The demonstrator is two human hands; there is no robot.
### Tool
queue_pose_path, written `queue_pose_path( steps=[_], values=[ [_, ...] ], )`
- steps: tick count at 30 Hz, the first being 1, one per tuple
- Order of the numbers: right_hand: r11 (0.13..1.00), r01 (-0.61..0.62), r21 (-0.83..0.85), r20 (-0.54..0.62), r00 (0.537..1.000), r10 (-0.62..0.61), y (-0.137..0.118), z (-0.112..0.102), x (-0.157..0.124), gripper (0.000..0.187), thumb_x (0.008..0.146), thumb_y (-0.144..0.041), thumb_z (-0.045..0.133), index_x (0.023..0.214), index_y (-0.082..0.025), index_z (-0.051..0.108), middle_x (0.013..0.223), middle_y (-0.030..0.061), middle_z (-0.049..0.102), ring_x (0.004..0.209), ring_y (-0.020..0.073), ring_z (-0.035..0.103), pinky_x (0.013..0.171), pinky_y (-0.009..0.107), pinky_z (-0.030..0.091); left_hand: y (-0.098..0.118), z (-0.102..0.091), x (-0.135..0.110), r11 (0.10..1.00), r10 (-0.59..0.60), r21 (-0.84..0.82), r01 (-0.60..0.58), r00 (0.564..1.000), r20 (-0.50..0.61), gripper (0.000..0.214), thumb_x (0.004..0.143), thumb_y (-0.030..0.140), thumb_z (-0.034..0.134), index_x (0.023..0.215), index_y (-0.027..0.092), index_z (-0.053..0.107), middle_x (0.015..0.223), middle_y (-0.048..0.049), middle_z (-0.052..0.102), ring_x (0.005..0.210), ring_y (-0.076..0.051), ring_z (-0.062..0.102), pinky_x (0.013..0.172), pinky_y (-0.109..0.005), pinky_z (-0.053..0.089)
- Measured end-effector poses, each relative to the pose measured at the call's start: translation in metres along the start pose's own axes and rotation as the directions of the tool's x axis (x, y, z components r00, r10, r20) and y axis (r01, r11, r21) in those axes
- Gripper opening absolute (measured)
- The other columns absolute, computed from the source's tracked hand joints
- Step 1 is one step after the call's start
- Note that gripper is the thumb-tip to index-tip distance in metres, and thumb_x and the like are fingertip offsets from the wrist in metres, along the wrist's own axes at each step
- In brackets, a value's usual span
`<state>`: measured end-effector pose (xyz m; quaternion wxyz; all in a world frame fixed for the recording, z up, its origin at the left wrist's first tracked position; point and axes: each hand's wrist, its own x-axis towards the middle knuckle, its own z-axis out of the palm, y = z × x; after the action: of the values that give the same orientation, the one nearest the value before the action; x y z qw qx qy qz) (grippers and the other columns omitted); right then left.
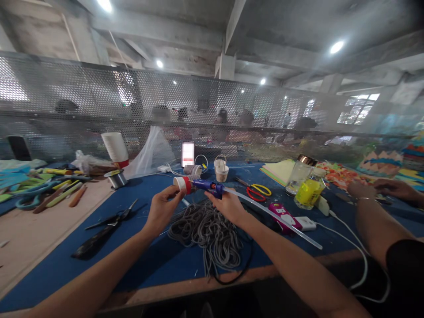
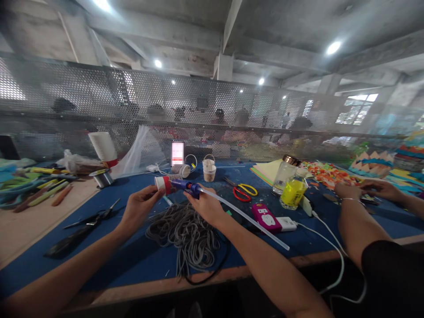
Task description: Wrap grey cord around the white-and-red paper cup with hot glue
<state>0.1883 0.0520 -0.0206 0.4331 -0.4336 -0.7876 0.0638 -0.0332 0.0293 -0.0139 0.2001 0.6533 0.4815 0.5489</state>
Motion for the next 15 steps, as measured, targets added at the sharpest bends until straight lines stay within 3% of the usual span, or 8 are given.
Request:
queue_pose_path(
  steps=[15],
  values=[
    [0.998,-0.059,0.001,0.015,0.998,0.059,-0.0026,-0.0021,0.0004,0.037,0.089,-0.052,0.053,0.084,-0.019,0.068,0.067,0.0051,0.068,0.068,0.0214,0.067,0.063,0.027,0.049,0.0007,0.0015,-0.0023,0.992,0.086,0.086,-0.087,0.996,0.014,0.026,0.086,0.037,0.058,0.091,0.016,0.072,0.086,-0.0021,0.067,0.075,-0.016,0.055,0.071,-0.023,0.040]
  ],
)
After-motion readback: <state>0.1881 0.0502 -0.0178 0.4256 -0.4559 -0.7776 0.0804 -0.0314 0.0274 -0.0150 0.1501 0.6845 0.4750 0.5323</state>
